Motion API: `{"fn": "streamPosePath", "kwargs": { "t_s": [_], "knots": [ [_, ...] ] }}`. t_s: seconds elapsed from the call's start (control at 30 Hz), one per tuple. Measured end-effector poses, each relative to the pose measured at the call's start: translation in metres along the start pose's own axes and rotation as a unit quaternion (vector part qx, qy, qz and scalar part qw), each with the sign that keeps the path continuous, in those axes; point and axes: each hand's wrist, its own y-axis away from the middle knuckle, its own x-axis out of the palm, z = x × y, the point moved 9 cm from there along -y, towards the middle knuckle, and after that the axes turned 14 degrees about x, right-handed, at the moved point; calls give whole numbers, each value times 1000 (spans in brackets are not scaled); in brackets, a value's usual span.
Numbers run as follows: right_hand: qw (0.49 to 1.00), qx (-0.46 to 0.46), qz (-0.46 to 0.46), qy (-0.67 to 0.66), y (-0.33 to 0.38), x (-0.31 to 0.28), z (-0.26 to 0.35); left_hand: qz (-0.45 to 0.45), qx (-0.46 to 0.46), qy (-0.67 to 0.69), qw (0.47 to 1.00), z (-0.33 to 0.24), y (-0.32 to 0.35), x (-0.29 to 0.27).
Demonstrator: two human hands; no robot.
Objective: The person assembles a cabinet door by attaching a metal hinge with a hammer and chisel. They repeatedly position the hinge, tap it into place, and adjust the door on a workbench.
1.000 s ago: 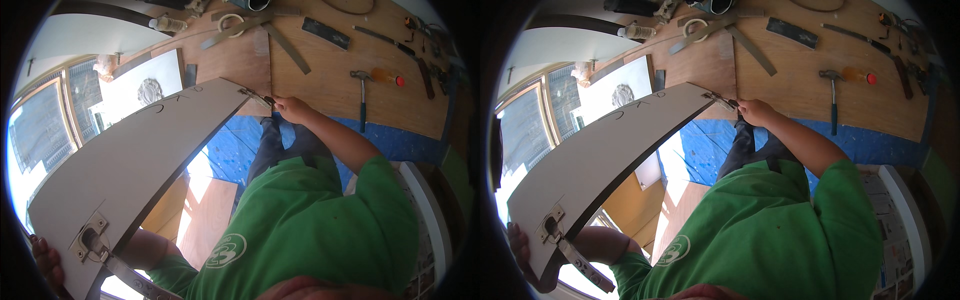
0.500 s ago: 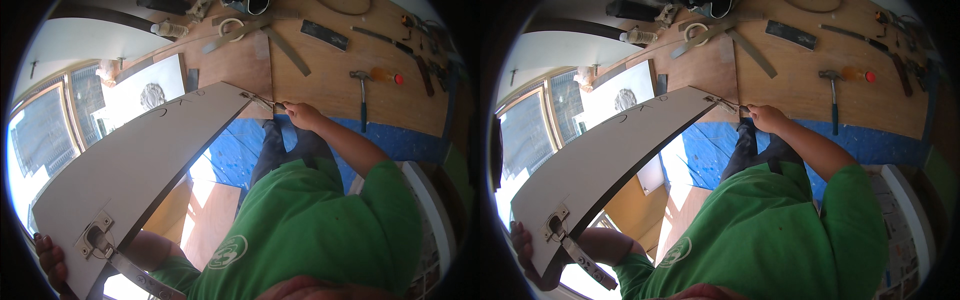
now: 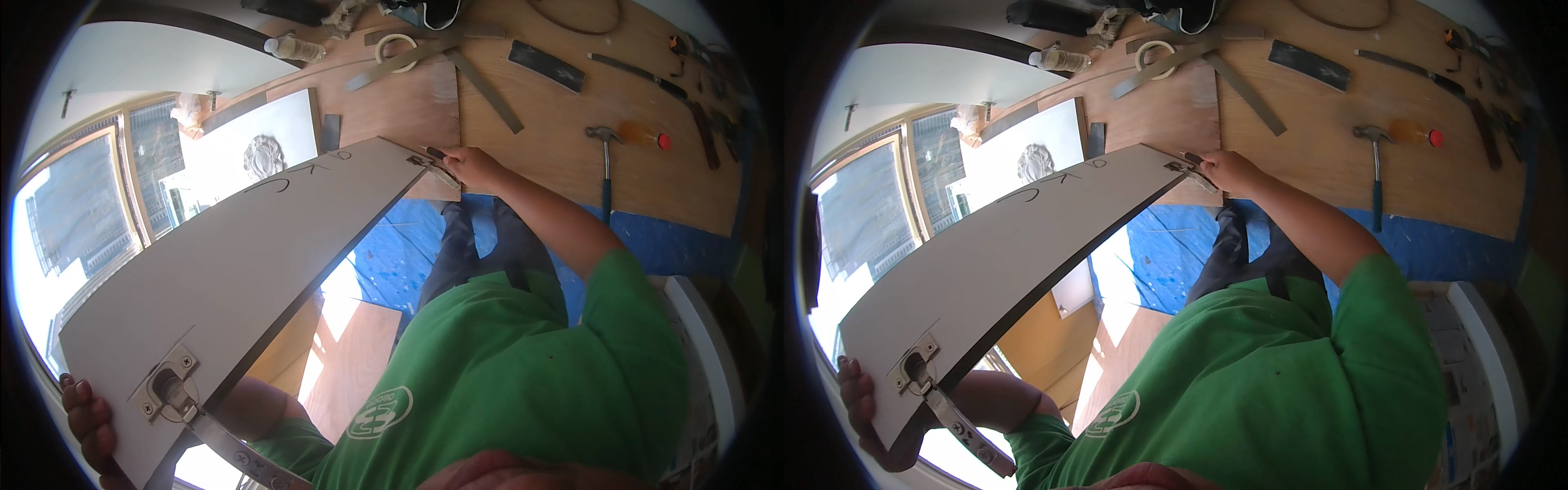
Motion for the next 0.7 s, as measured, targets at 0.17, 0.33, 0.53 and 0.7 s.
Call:
{"fn": "streamPosePath", "kwargs": {
  "t_s": [0.17,0.33,0.53,0.7],
  "knots": [
    [993,-93,-48,62,-13,6,48,16,-99,10,995,18,19,-33],
    [991,-64,-50,106,-25,21,63,-57,-147,140,977,26,18,-32],
    [986,-76,-47,138,-35,28,65,75,-71,63,993,11,9,-21],
    [977,-69,1,202,-48,31,67,88,-70,57,992,11,7,-19]
  ]
}}
